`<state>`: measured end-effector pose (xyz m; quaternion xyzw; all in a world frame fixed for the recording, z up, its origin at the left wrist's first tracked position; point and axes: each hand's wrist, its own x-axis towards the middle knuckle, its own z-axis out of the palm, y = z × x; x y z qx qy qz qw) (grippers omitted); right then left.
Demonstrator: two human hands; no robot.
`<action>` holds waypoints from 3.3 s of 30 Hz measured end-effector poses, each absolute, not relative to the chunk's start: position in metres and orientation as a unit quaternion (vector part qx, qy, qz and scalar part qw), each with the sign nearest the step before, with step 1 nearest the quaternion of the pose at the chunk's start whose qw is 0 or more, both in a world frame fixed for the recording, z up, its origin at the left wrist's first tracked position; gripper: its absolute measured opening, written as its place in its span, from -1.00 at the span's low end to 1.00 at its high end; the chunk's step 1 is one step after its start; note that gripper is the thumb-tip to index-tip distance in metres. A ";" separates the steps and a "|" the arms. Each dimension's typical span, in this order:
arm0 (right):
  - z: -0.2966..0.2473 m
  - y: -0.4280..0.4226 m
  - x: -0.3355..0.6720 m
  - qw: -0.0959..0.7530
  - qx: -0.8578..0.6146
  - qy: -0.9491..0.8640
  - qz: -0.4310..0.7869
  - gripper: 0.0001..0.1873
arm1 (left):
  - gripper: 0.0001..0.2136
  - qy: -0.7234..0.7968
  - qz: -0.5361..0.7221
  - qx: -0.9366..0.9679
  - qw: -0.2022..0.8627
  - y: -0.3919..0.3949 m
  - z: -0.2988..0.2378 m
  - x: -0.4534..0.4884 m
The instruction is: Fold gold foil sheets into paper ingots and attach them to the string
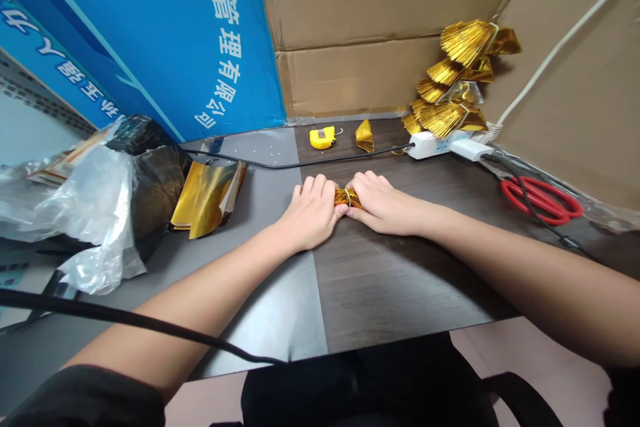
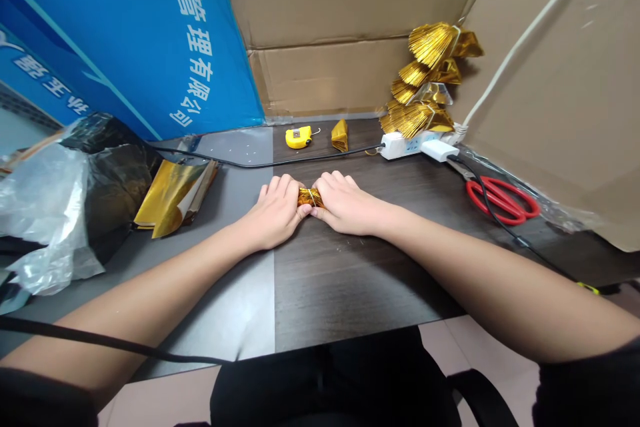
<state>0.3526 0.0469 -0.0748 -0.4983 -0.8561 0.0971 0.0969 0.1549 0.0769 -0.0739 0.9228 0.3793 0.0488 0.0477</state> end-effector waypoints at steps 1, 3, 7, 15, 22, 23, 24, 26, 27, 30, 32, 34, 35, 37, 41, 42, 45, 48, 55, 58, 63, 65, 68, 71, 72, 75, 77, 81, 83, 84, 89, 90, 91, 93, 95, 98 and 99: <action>-0.074 0.047 0.353 0.096 -0.496 -0.858 0.096 -0.74 | -0.62 0.380 0.052 0.922 0.046 0.077 -0.074 0.155; -0.074 0.048 0.355 0.098 -0.495 -0.859 0.094 -0.76 | -0.61 0.375 0.060 0.924 0.044 0.077 -0.074 0.153; -0.074 0.049 0.359 0.100 -0.499 -0.856 0.094 -0.76 | -0.62 0.351 0.080 0.932 0.051 0.076 -0.074 0.149; -0.077 0.050 0.355 0.094 -0.498 -0.857 0.096 -0.78 | -0.69 0.380 0.051 0.923 0.031 0.078 -0.076 0.154; -0.073 0.051 0.359 0.124 -0.469 -0.867 0.115 -0.83 | -0.69 0.386 0.039 0.921 0.035 0.075 -0.071 0.154; -0.073 0.052 0.360 0.127 -0.464 -0.869 0.116 -0.86 | -0.69 0.387 0.036 0.920 0.040 0.074 -0.070 0.153; -0.072 0.052 0.360 0.131 -0.459 -0.871 0.116 -0.89 | -0.69 0.388 0.034 0.920 0.044 0.074 -0.069 0.153; -0.073 0.053 0.361 0.144 -0.447 -0.875 0.116 -0.90 | -0.68 0.387 0.029 0.920 0.051 0.074 -0.069 0.153; -0.073 0.054 0.361 0.151 -0.441 -0.877 0.116 -0.88 | -0.68 0.387 0.026 0.920 0.053 0.074 -0.068 0.153; -0.077 0.056 0.360 0.176 -0.425 -0.880 0.117 -0.83 | -0.67 0.385 0.023 0.921 0.056 0.075 -0.068 0.153; -0.079 0.057 0.359 0.192 -0.417 -0.881 0.117 -0.81 | -0.67 0.385 0.022 0.921 0.058 0.075 -0.068 0.153; -0.081 0.059 0.360 0.204 -0.409 -0.881 0.118 -0.81 | -0.67 0.385 0.022 0.921 0.059 0.076 -0.069 0.153; -0.083 0.060 0.361 0.209 -0.404 -0.882 0.120 -0.81 | -0.67 0.385 0.023 0.921 0.059 0.076 -0.069 0.153; -0.085 0.061 0.361 0.218 -0.395 -0.884 0.125 -0.82 | -0.66 0.382 0.022 0.922 0.059 0.076 -0.070 0.153; -0.087 0.063 0.361 0.235 -0.387 -0.881 0.135 -0.86 | -0.66 0.381 0.019 0.922 0.061 0.077 -0.071 0.153; -0.087 0.063 0.360 0.239 -0.387 -0.880 0.137 -0.88 | -0.65 0.381 0.020 0.922 0.061 0.077 -0.071 0.153; -0.087 0.062 0.359 0.248 -0.388 -0.876 0.145 -0.98 | -0.64 0.382 0.027 0.922 0.062 0.077 -0.072 0.153; -0.086 0.061 0.359 0.259 -0.395 -0.868 0.152 -0.86 | -0.62 0.379 0.035 0.922 0.066 0.077 -0.072 0.153; -0.092 0.064 0.359 0.273 -0.424 -0.848 0.161 -0.75 | -0.60 0.383 0.034 0.920 0.076 0.078 -0.072 0.153; -0.092 0.065 0.358 0.275 -0.426 -0.846 0.164 -0.75 | -0.61 0.384 0.034 0.920 0.075 0.078 -0.072 0.153; -0.087 0.062 0.360 0.270 -0.405 -0.857 0.169 -0.72 | -0.62 0.387 0.035 0.918 0.081 0.076 -0.069 0.152; -0.085 0.061 0.362 0.264 -0.391 -0.865 0.169 -0.64 | -0.62 0.390 0.039 0.916 0.087 0.075 -0.068 0.152; -0.084 0.061 0.362 0.263 -0.389 -0.867 0.168 -0.58 | -0.61 0.394 0.045 0.914 0.090 0.075 -0.068 0.152; -0.085 0.061 0.359 0.275 -0.407 -0.854 0.169 -0.60 | -0.63 0.399 0.057 0.911 0.085 0.075 -0.070 0.152; -0.085 0.061 0.358 0.280 -0.412 -0.850 0.169 -0.62 | -0.64 0.403 0.060 0.910 0.082 0.075 -0.070 0.152; -0.087 0.062 0.356 0.288 -0.419 -0.844 0.171 -0.66 | -0.67 0.410 0.065 0.907 0.076 0.076 -0.072 0.152; -0.087 0.062 0.356 0.290 -0.420 -0.842 0.174 -0.70 | -0.68 0.408 0.066 0.907 0.080 0.076 -0.073 0.152; -0.087 0.062 0.355 0.299 -0.423 -0.836 0.183 -0.74 | -0.69 0.400 0.059 0.910 0.094 0.076 -0.070 0.152; -0.086 0.061 0.353 0.308 -0.426 -0.830 0.188 -0.74 | -0.70 0.398 0.060 0.909 0.107 0.076 -0.069 0.151; -0.086 0.061 0.353 0.313 -0.427 -0.826 0.191 -0.75 | -0.70 0.398 0.063 0.908 0.115 0.076 -0.069 0.151; -0.087 0.061 0.350 0.334 -0.430 -0.814 0.201 -0.75 | -0.72 0.395 0.070 0.906 0.135 0.077 -0.068 0.151; -0.087 0.061 0.350 0.336 -0.430 -0.813 0.204 -0.74 | -0.72 0.394 0.070 0.906 0.138 0.077 -0.068 0.151; -0.087 0.061 0.350 0.337 -0.429 -0.812 0.206 -0.73 | -0.72 0.394 0.070 0.906 0.141 0.078 -0.068 0.151; -0.087 0.061 0.350 0.338 -0.427 -0.813 0.206 -0.72 | -0.73 0.394 0.069 0.905 0.144 0.078 -0.068 0.151; -0.086 0.060 0.351 0.336 -0.424 -0.817 0.201 -0.71 | -0.72 0.394 0.070 0.905 0.144 0.078 -0.068 0.151; -0.084 0.059 0.353 0.330 -0.416 -0.825 0.194 -0.68 | -0.71 0.391 0.074 0.906 0.143 0.078 -0.069 0.150; -0.083 0.058 0.354 0.327 -0.412 -0.828 0.193 -0.68 | -0.70 0.390 0.076 0.907 0.143 0.078 -0.069 0.149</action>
